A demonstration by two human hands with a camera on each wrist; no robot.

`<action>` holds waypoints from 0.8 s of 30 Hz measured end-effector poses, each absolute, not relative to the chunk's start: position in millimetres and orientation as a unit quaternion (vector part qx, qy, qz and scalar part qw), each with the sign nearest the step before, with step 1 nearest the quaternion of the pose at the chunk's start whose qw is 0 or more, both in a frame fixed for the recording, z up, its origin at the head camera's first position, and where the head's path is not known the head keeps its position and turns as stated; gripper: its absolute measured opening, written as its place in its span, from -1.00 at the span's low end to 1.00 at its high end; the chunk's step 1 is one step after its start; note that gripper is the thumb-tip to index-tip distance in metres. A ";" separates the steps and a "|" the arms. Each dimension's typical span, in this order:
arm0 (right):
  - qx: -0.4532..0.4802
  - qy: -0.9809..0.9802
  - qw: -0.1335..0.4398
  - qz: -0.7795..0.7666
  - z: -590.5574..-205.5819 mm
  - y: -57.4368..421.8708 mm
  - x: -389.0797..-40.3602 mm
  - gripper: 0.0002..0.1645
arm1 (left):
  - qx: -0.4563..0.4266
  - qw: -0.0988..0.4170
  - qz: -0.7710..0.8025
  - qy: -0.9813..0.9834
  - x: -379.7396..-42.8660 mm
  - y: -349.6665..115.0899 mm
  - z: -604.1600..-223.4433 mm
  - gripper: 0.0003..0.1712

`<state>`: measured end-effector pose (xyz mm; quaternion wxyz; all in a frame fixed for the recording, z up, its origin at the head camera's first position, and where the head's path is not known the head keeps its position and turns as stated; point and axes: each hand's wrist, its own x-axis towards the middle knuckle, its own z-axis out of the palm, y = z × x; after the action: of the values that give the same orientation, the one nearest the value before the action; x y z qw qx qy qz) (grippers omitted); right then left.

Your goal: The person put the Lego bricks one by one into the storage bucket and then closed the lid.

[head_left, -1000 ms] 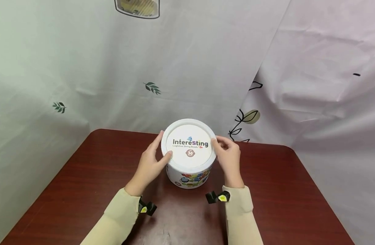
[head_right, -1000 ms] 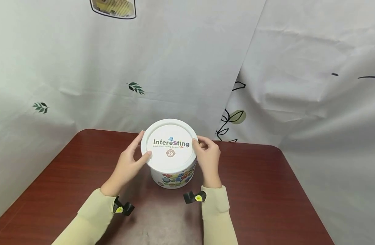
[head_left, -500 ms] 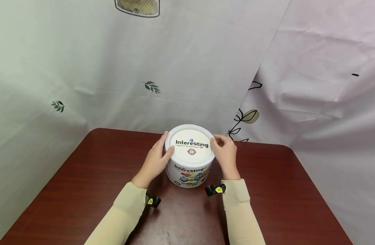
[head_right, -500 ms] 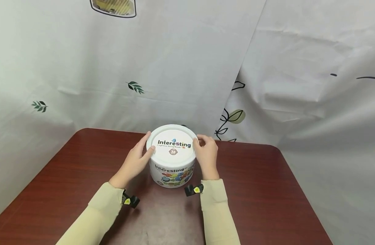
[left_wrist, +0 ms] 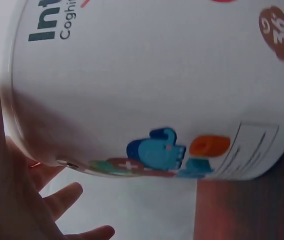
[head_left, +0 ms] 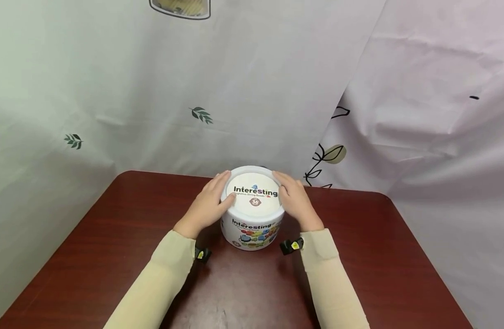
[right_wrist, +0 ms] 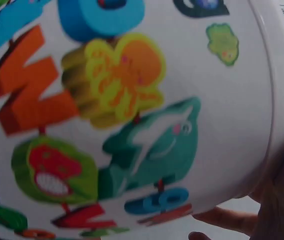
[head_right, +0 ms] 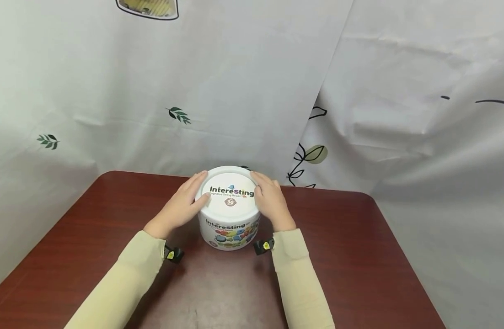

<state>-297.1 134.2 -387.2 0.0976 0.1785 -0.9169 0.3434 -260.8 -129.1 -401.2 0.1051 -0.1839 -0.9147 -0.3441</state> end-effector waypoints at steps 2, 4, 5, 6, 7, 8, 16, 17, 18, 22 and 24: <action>0.174 -0.920 0.085 0.341 -385.6 133.6 -296.7 -0.38 | -0.186 0.110 -0.321 -0.922 -261.0 -130.8 -399.0 -0.20; 0.173 -0.924 0.071 0.332 -382.7 132.2 -295.4 -0.38 | -0.186 0.114 -0.294 -0.930 -260.5 -133.2 -397.0 -0.21; 0.176 -0.928 0.065 0.323 -381.0 130.7 -295.0 -0.38 | -0.185 0.116 -0.281 -0.934 -260.0 -134.9 -396.1 -0.21; 0.179 -0.931 0.059 0.314 -379.0 129.0 -294.6 -0.38 | -0.185 0.118 -0.268 -0.938 -259.6 -136.6 -395.3 -0.21; 0.183 -0.934 0.055 0.303 -377.5 127.5 -294.4 -0.38 | -0.184 0.120 -0.258 -0.941 -258.9 -138.1 -394.7 -0.22; 0.186 -0.936 0.051 0.294 -375.8 125.9 -293.9 -0.38 | -0.183 0.119 -0.250 -0.943 -258.2 -139.5 -394.1 -0.22; 0.199 -0.937 0.042 0.284 -377.4 120.0 -294.3 -0.36 | -0.172 0.111 -0.244 -0.948 -253.4 -145.2 -395.6 -0.19; 0.196 -0.935 0.042 0.291 -378.9 119.9 -294.3 -0.36 | -0.173 0.114 -0.246 -0.947 -253.4 -145.4 -396.4 -0.19; 0.193 -0.933 0.042 0.299 -380.7 119.9 -294.4 -0.36 | -0.176 0.118 -0.248 -0.945 -253.6 -145.8 -397.7 -0.19; 0.187 -0.926 0.048 0.326 -388.3 121.1 -294.7 -0.37 | -0.186 0.126 -0.273 -0.935 -256.1 -147.0 -405.9 -0.19; 0.185 -0.918 0.048 0.347 -391.9 121.9 -295.1 -0.38 | -0.192 0.130 -0.284 -0.930 -258.0 -148.5 -411.9 -0.20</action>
<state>-295.1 121.9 -391.9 0.0478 0.1854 -0.9182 0.3469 -258.0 -148.5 -411.9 0.1299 -0.1923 -0.9304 -0.2839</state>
